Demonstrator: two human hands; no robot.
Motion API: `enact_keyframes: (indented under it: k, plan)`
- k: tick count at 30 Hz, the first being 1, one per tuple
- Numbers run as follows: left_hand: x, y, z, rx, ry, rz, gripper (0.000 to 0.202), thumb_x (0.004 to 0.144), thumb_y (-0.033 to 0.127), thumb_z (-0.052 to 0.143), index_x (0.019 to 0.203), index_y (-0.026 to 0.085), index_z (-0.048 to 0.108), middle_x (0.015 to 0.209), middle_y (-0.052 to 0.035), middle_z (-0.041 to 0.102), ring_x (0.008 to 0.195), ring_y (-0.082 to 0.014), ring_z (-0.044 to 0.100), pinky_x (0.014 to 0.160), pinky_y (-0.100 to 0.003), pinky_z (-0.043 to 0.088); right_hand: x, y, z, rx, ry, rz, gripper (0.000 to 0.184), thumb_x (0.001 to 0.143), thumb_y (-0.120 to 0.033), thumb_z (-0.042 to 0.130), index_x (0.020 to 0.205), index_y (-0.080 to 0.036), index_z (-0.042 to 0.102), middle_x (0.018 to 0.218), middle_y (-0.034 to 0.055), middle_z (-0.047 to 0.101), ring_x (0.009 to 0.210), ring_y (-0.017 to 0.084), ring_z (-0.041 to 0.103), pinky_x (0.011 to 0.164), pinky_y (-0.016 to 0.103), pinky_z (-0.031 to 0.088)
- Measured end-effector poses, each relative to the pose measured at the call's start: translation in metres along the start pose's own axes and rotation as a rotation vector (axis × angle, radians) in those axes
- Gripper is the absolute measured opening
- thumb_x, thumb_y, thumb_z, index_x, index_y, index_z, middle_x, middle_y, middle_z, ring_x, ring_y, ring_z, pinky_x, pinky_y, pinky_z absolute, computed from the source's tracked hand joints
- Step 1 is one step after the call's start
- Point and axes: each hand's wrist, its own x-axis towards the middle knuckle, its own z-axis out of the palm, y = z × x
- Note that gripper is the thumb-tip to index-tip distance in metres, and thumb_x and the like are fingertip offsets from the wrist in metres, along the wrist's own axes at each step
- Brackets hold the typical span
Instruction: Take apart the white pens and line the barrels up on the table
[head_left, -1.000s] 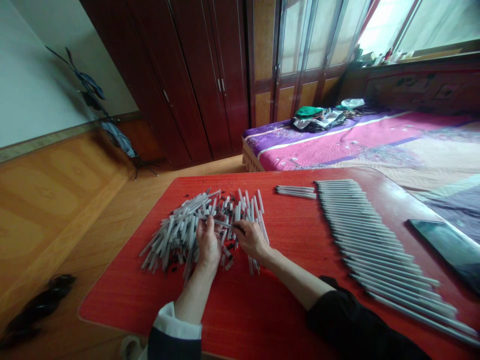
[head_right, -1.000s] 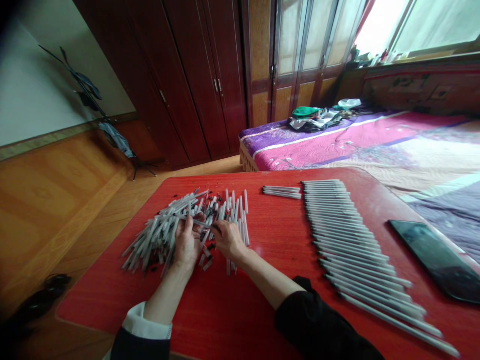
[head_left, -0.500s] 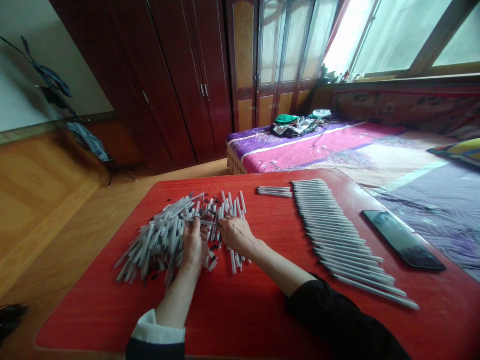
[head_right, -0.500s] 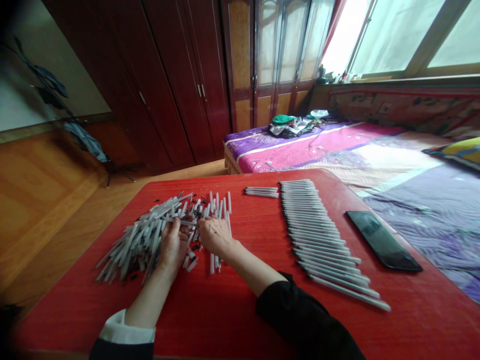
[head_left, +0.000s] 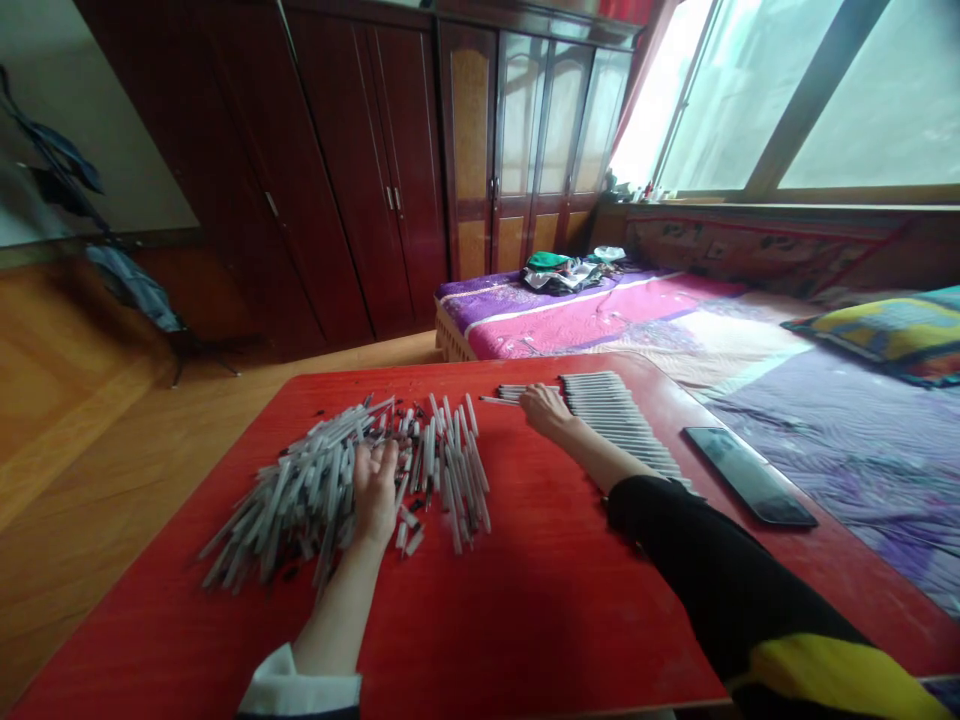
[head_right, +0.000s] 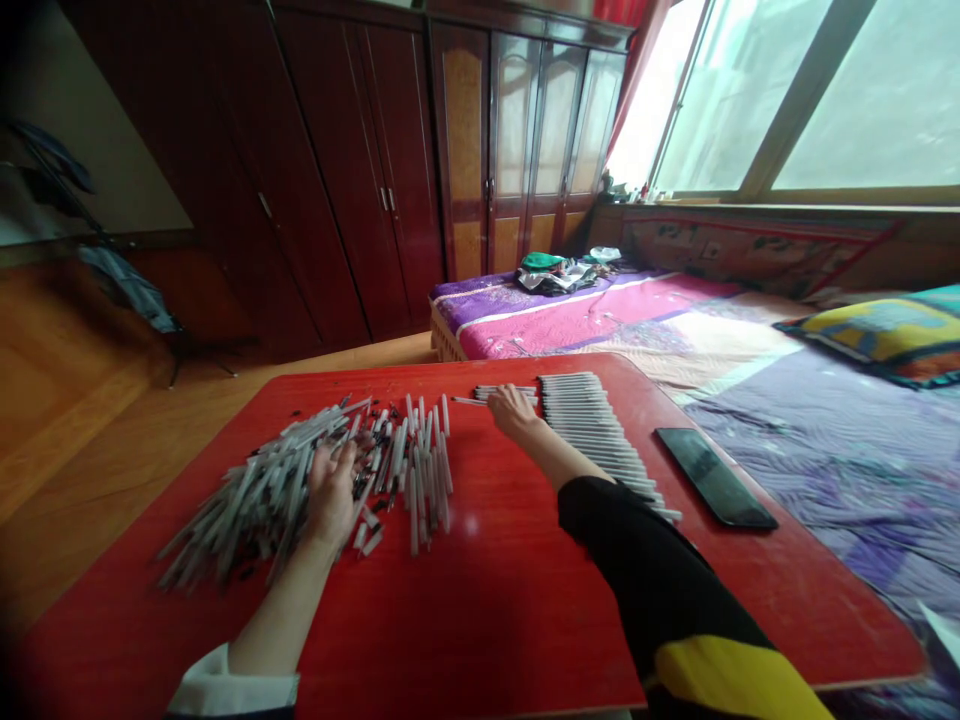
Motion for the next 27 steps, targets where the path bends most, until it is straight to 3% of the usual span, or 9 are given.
enact_keyframes:
  k: [3,6,12,17,21,27]
  plan:
    - [0.001,0.001,0.000,0.021,-0.007,0.023,0.032,0.079,0.037,0.058,0.106,0.021,0.051,0.099,-0.0069,0.062,0.090,-0.0183,0.062,0.071,-0.028,0.048,0.002,0.024,0.017,-0.031,-0.046,0.058,0.033,0.086,-0.007,0.034,0.093,-0.010,0.066,0.097,0.0177,0.062,0.093,0.025,0.056,0.073,0.030,0.043]
    - [0.001,0.002,-0.001,0.029,0.002,0.013,0.033,0.079,0.037,0.058,0.106,0.020,0.051,0.099,-0.0072,0.063,0.088,-0.0182,0.062,0.068,-0.027,0.048,0.006,0.032,0.028,-0.045,-0.069,0.083,0.032,0.086,-0.007,0.035,0.094,-0.009,0.066,0.097,0.0179,0.062,0.094,0.024,0.057,0.073,0.029,0.043]
    - [0.004,0.004,-0.002,0.001,0.075,-0.007,0.031,0.077,0.035,0.060,0.101,0.019,0.051,0.091,-0.0055,0.064,0.081,-0.0165,0.063,0.061,-0.024,0.046,0.011,0.034,0.035,-0.045,-0.062,0.102,0.032,0.087,-0.009,0.036,0.102,-0.010,0.064,0.107,0.0199,0.058,0.103,0.024,0.051,0.081,0.030,0.041]
    - [0.006,0.008,-0.005,0.050,0.103,0.043,0.031,0.077,0.036,0.059,0.101,0.019,0.052,0.087,-0.0045,0.064,0.078,-0.0163,0.063,0.061,-0.024,0.045,0.007,0.026,0.030,-0.033,0.004,0.133,0.032,0.086,-0.009,0.035,0.101,-0.010,0.063,0.110,0.0199,0.056,0.106,0.026,0.048,0.078,0.031,0.040]
    - [0.011,0.008,-0.011,0.109,0.160,0.083,0.032,0.078,0.038,0.057,0.103,0.018,0.051,0.086,-0.0046,0.065,0.074,-0.0160,0.063,0.062,-0.025,0.046,0.003,-0.006,0.020,-0.001,0.072,0.135,0.031,0.086,-0.013,0.035,0.099,-0.012,0.063,0.104,0.0166,0.059,0.100,0.025,0.052,0.072,0.029,0.039]
    - [0.017,0.001,-0.018,0.259,0.188,0.141,0.024,0.078,0.036,0.056,0.092,0.017,0.055,0.076,-0.0039,0.064,0.066,-0.0159,0.062,0.063,-0.027,0.047,-0.028,-0.104,-0.002,0.276,0.079,-0.097,0.023,0.083,-0.027,0.046,0.080,-0.017,0.066,0.083,0.0077,0.065,0.078,0.018,0.059,0.061,0.024,0.036]
